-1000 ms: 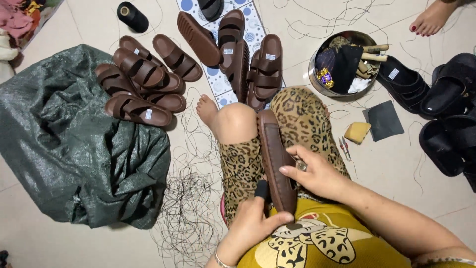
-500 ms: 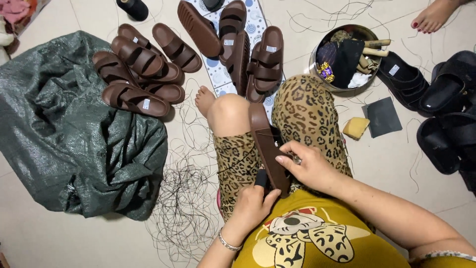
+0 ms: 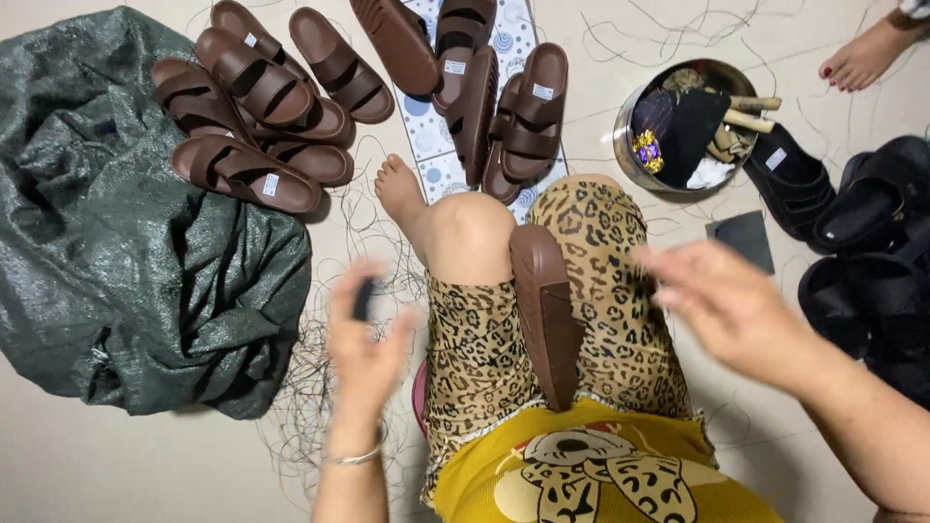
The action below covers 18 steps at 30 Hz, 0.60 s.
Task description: Hand-stitching the sole of a brown sandal using a needle and black thread.
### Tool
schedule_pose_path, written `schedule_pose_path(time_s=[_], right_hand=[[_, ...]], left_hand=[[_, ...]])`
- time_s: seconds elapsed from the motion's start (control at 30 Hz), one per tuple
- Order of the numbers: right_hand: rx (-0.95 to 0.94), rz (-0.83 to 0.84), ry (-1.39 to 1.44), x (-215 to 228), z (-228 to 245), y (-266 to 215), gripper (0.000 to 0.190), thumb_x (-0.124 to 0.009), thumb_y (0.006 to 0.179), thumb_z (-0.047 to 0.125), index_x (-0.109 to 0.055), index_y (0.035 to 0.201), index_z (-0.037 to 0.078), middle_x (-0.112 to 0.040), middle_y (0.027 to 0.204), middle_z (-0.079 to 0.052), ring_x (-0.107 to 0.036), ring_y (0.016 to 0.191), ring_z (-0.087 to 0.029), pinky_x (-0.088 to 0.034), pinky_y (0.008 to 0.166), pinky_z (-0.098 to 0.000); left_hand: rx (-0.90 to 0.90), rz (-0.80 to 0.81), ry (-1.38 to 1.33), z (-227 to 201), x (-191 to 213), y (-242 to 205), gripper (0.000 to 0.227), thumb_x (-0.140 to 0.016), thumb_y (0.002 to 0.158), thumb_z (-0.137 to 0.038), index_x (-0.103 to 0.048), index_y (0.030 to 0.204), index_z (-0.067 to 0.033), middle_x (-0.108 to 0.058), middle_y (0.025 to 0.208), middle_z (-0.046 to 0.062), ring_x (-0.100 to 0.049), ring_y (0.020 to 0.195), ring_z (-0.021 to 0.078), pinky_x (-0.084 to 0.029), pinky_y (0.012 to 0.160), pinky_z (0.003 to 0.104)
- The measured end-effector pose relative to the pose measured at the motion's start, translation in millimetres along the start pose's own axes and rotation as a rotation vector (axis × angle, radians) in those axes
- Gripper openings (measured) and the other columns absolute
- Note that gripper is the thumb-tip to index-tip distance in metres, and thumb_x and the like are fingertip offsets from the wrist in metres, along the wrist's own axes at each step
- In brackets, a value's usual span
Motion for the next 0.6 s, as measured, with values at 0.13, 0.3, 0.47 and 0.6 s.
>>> schedule_pose_path(time_s=[0.13,0.3,0.47,0.6], right_hand=[[0.280,0.197,-0.300,-27,28,13,0.049,-0.062,0.096,0.027,-0.056,0.144,0.037,-0.065,0.101,0.000,-0.066,0.082,-0.019,-0.055,0.062,-0.0348],[0.361,0.228,-0.475,-28,41,30,0.047,-0.065,0.095,0.032,-0.059,0.141,0.041,-0.060,0.089,0.000,-0.063,0.067,-0.024,-0.049,0.042,-0.0420],[0.335,0.375,-0.547,-29,40,38,0.054,-0.064,0.092,0.032,-0.054,0.144,0.046,-0.065,0.098,0.000,-0.068,0.070,-0.027,-0.057,0.046,-0.0454],[0.370,0.395,-0.726,-26,52,37,0.077,-0.072,0.076,0.018,-0.051,0.145,0.046,-0.053,0.078,-0.005,-0.061,0.049,-0.030,-0.049,0.038,-0.0470]], left_hand=[[-0.257,0.398,-0.189,-51,-73,10,0.065,-0.058,0.092,-0.054,-0.053,0.137,-0.0063,-0.054,0.145,0.016,-0.047,0.141,0.0354,-0.033,0.125,0.056],[-0.414,0.665,-0.048,-59,-103,19,0.080,-0.055,0.092,-0.058,-0.043,0.149,-0.0042,-0.052,0.152,0.018,-0.037,0.150,0.0382,-0.018,0.124,0.065],[-0.505,0.655,-0.032,-56,-107,19,0.080,-0.060,0.092,-0.058,-0.044,0.150,-0.0062,-0.056,0.150,0.016,-0.049,0.144,0.0368,-0.016,0.125,0.063],[-0.480,0.616,-0.042,-54,-111,17,0.079,-0.064,0.090,-0.058,-0.047,0.149,-0.0073,-0.057,0.149,0.014,-0.050,0.143,0.0349,-0.015,0.126,0.063]])
Point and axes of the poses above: each hand's wrist, its own y-axis towards the middle knuckle, its own x-axis out of the back of the hand, z = x × y, the point moved 6 cm from there along y, towards the middle knuckle
